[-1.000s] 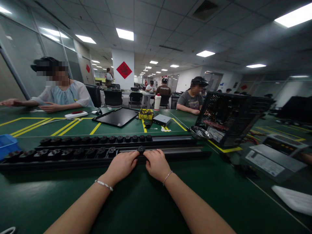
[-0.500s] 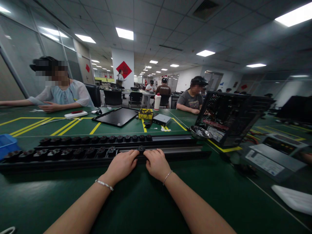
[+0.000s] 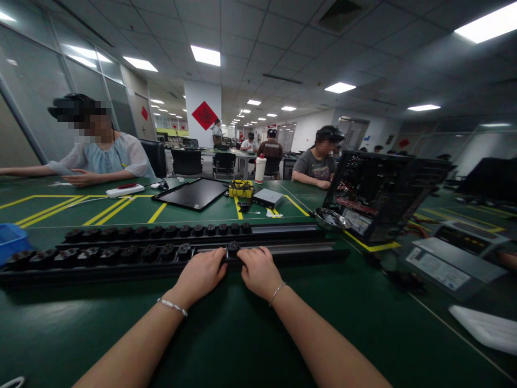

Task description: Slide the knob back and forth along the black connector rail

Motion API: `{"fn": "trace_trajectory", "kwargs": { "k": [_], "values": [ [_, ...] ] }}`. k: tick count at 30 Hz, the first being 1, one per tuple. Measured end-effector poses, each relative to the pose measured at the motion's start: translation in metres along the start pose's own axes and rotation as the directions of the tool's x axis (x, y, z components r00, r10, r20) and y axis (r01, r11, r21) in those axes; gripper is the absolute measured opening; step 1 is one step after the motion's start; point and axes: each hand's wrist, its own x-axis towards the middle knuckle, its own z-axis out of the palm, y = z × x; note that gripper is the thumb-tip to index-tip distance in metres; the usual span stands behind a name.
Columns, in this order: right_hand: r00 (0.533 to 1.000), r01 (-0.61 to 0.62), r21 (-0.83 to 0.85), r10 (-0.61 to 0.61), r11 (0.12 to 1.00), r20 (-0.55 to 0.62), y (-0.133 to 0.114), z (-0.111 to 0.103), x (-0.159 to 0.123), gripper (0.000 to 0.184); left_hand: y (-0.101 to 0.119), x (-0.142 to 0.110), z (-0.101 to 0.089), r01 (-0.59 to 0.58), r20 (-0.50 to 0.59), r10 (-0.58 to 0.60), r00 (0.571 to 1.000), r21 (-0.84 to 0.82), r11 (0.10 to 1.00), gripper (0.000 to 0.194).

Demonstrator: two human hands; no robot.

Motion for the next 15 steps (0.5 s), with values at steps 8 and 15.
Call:
{"fn": "trace_trajectory", "kwargs": {
  "k": [8,15],
  "values": [
    [0.999,0.005,0.038,-0.004,0.999,-0.034,0.0016,0.0024,-0.0007,0.032,-0.0018,0.0006,0.0027,-0.055,-0.011,0.055,0.998,0.012,0.998,0.016],
    [0.999,0.006,0.045,-0.004,0.999,-0.036,0.0016,0.0,-0.0003,0.032,-0.0025,0.0004,0.0028,-0.084,-0.019,0.084,0.996,0.01,0.996,0.018]
  ]
}}
